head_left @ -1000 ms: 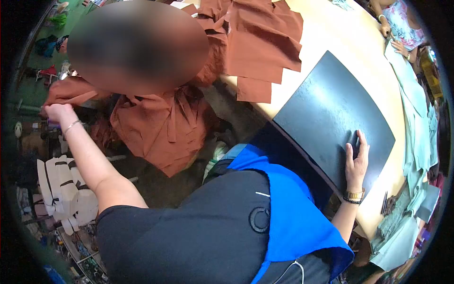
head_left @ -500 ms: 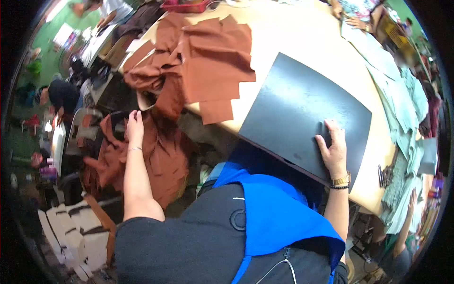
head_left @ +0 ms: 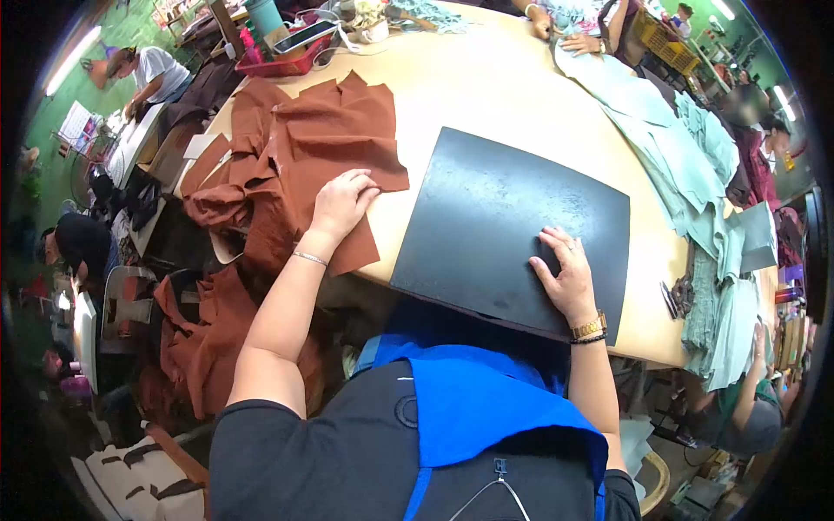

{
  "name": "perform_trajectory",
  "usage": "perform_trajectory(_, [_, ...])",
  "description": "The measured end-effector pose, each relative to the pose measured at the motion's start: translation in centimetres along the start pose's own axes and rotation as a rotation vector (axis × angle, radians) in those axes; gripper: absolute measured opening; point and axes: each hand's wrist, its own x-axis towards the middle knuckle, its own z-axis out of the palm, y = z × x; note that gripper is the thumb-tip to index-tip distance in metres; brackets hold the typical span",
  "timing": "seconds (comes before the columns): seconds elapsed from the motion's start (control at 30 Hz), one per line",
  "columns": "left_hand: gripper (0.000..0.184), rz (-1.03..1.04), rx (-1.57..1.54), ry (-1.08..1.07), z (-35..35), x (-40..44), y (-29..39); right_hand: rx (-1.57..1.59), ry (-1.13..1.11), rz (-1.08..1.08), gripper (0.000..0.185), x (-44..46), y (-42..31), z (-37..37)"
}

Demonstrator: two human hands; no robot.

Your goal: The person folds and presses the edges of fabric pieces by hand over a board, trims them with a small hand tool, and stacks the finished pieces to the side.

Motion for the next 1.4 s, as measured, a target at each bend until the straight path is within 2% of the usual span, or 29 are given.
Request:
perform_trajectory(0.1, [0.019, -0.139, -0.348, 0.247, 0.2, 1.0, 2.8, 0.044, 0.025, 0.020, 0.041, 0.0, -0.1, -0.1])
perform_trajectory(0.17, [0.017, -0.164, -0.828, 0.316, -0.5, 2.1, 7.5, 0.134, 0.028, 0.013, 0.051, 0.1, -0.5, -0.1])
perform_trajectory(0.2, [0.016, -0.095, -1.069, 0.340, 0.8, 3.0, 8.7, 0.229, 0.019, 0.019, 0.058, 0.2, -1.2, -0.1])
perform_trajectory(0.23, [0.012, -0.176, -1.282, 0.237, 0.3, 3.0, 12.0, 0.321, 0.013, 0.026, 0.065, 0.2, -2.1, 0.0])
perform_trajectory(0.27, [0.012, -0.175, -1.398, 0.126, 0.4, 2.6, 15.1, 0.557, 0.003, 0.084, 0.078, 0.2, -3.8, 0.5])
perform_trajectory(0.3, [0.018, -0.101, -1.371, -0.034, 0.5, 2.0, 18.1, 0.795, -0.003, 0.141, 0.090, 0.2, -5.6, 1.1])
perform_trajectory(0.33, [0.033, 0.079, -1.600, -0.317, 1.2, 1.4, 20.0, 0.768, 0.008, 0.095, 0.098, 0.0, -6.3, 1.3])
perform_trajectory(0.37, [0.046, 0.195, -1.420, -0.463, 0.2, 0.8, 21.7, 0.918, 0.137, 0.221, 0.085, -0.9, -6.4, 3.6])
perform_trajectory(0.43, [0.054, 0.457, -1.211, -0.459, -0.5, 1.0, 22.8, 0.751, 0.167, 0.388, 0.072, -0.5, -4.6, 2.7])
perform_trajectory(0.47, [0.055, 0.516, -0.925, -0.397, -0.4, 1.5, 22.2, 0.765, 0.226, 0.468, 0.062, -0.4, -2.8, 1.8])
perform_trajectory(0.5, [0.056, 0.573, -0.639, -0.327, -0.2, 2.0, 21.1, 0.949, 0.167, 0.558, 0.057, -0.1, -1.2, -0.5])
perform_trajectory(0.53, [0.056, 0.538, -0.451, -0.295, 0.2, 2.1, 20.1, 0.952, 0.269, 0.509, 0.050, -0.1, 1.4, -1.8])
perform_trajectory(0.57, [0.056, 0.478, -0.284, -0.293, 1.1, 1.8, 19.1, 0.836, 0.528, 0.524, 0.043, 0.3, 1.6, -4.0])
perform_trajectory(0.6, [0.057, 0.421, -0.255, -0.323, 2.2, 1.3, 18.1, 0.747, 0.603, 0.525, 0.044, -0.6, 6.9, -4.4])
perform_trajectory(0.63, [0.058, 0.362, -0.223, -0.350, 3.0, 0.6, 17.5, 0.411, 0.577, 0.602, 0.049, -1.3, 9.0, -7.2])
perform_trajectory(0.67, [0.059, 0.383, -0.255, -0.369, 3.3, 0.0, 17.3, 0.622, 0.748, 0.454, 0.054, -2.0, 11.5, -7.8])
perform_trajectory(0.7, [0.060, 0.401, -0.287, -0.385, 3.5, -0.5, 17.2, 0.249, 0.828, 0.390, 0.054, -3.9, 18.0, -7.6])
perform_trajectory(0.77, [0.062, 0.427, -0.255, -0.332, 3.6, -0.6, 17.0, -0.402, 0.403, 0.673, 0.054, -8.6, 21.5, -10.8])
perform_trajectory(0.87, [0.065, 0.387, -0.018, -0.070, 3.3, 0.0, 16.0, -0.788, 0.126, 0.813, 0.047, -12.2, 19.1, -11.4])
perform_trajectory(0.97, [0.064, 0.119, 0.024, 0.089, 2.8, 0.7, 14.0, -0.746, 0.142, 0.697, 0.035, -13.7, 18.1, -12.0])
perform_trajectory(1.0, [0.060, 0.088, 0.035, 0.058, 2.8, 0.7, 12.9, -0.729, 0.173, 0.655, 0.028, -14.1, 18.0, -11.9])
perform_trajectory(1.07, [0.053, 0.026, 0.060, -0.005, 3.2, 0.4, 11.0, -0.720, 0.216, 0.605, 0.027, -14.7, 18.9, -11.5])
perform_trajectory(1.1, [0.050, 0.068, 0.005, 0.010, 3.1, 0.4, 10.5, -0.717, 0.239, 0.577, 0.027, -14.8, 19.7, -11.4])
perform_trajectory(1.13, [0.047, 0.107, -0.050, 0.025, 3.0, 0.2, 10.2, -0.690, 0.227, 0.641, 0.026, -14.6, 20.3, -11.6])
perform_trajectory(1.2, [0.039, 0.111, -0.191, 0.050, 3.3, -0.1, 9.8, -0.465, 0.351, 0.769, 0.031, -13.7, 20.5, -11.2])
perform_trajectory(1.27, [0.037, -0.035, -0.210, -0.008, 1.8, -0.6, 11.2, -0.271, 0.447, 0.861, 0.039, -11.1, 18.5, -11.1])
perform_trajectory(1.3, [0.036, -0.108, -0.219, -0.038, 1.2, -1.0, 11.9, -0.136, 0.549, 0.757, 0.040, -9.6, 17.0, -10.5])
perform_trajectory(1.33, [0.036, -0.036, -0.122, 0.027, 0.9, -1.2, 12.1, 0.001, 0.648, 0.653, 0.041, -8.1, 15.3, -9.6])
perform_trajectory(1.4, [0.037, 0.017, -0.020, 0.052, 1.1, -1.5, 11.5, 0.078, 0.463, 0.632, 0.050, -4.1, 10.0, -9.0])
